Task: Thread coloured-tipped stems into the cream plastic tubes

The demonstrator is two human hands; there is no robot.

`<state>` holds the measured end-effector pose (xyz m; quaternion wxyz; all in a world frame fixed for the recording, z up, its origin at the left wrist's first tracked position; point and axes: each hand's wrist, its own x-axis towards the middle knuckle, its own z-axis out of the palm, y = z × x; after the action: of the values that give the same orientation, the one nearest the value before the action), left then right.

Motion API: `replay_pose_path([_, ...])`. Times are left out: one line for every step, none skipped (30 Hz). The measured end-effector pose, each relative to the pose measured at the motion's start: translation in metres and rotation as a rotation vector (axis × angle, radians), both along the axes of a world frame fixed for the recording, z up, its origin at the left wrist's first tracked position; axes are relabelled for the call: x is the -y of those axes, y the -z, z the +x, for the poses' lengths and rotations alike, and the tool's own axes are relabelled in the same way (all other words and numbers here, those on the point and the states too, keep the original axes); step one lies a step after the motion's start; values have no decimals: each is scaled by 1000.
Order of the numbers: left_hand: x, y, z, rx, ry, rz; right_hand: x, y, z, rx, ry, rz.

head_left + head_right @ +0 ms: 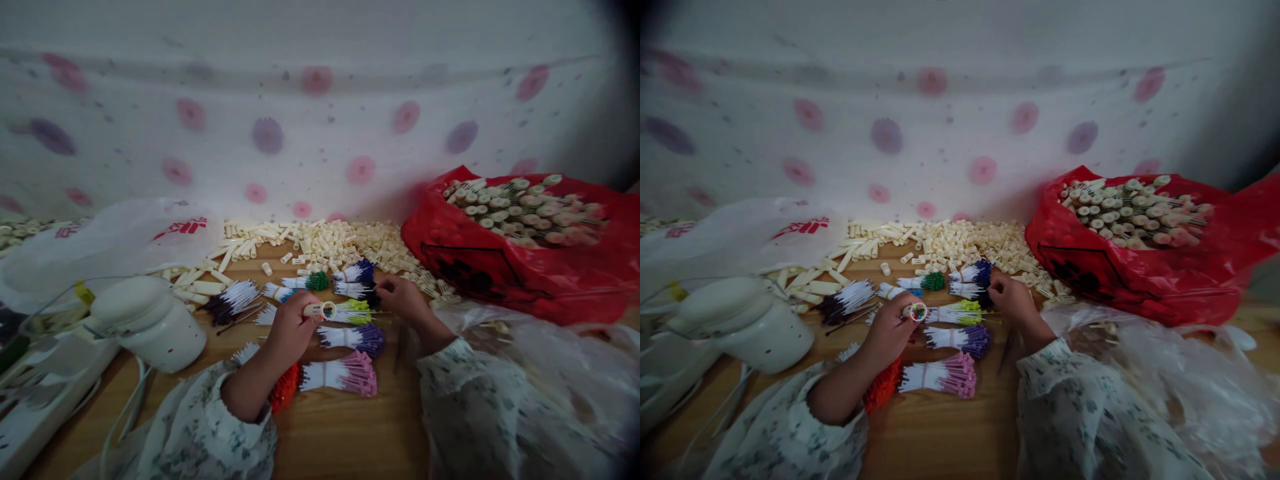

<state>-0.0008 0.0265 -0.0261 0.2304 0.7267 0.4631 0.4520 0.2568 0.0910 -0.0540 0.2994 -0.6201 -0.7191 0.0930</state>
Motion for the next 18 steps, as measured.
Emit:
replay_pose_path([0, 0, 0, 1, -3, -1, 0, -1, 2, -34, 9, 3])
replay_pose_path([0, -1, 0, 2, -11, -4, 1, -3, 4, -62, 10, 10])
replay_pose_path([0, -1, 0, 4, -21, -7, 3, -5, 6, -85, 7, 20])
replay_pose_path([0, -1, 0, 6, -32, -8, 5, -8, 8, -103, 3, 31])
replay_pose_path([0, -2, -1, 7, -40, -9, 7, -12, 11, -118, -1, 44])
replay_pose_path([0, -2, -1, 9, -46, -9, 9, -16, 13, -130, -5, 55])
replay_pose_path([0, -2, -2, 11, -53, -9, 12, -20, 16, -140, -9, 64])
replay_pose_path([0, -2, -2, 12, -58, -11, 14, -23, 18, -146, -8, 71])
replay_pose_path([0, -2, -3, 14, -65, -14, 17, -27, 20, -158, -11, 76])
replay_pose_path([0, -2, -3, 19, -76, -17, 19, -30, 20, -182, -26, 75])
replay_pose_path([0, -3, -3, 27, -90, -21, 22, -32, 20, -217, -57, 65])
replay_pose_path([1, -3, -4, 39, -106, -26, 25, -35, 18, -259, -109, 47])
replay_pose_path([1, -4, -4, 55, -115, -32, 28, -37, 13, -306, -180, 29])
replay_pose_path([2, -6, -4, 71, -109, -43, 31, -39, 7, -345, -261, 13])
replay_pose_path([3, -7, -3, 83, -83, -61, 34, -41, 0, -367, -344, 1])
replay_pose_path([4, -10, -3, 86, -33, -82, 38, -43, -9, -367, -416, -3])
replay_pose_path([6, -12, -2, 80, 37, -108, 41, -45, -19, -352, -477, -1])
replay_pose_path([7, -14, 0, 72, 111, -139, 45, -47, -29, -326, -527, 1])
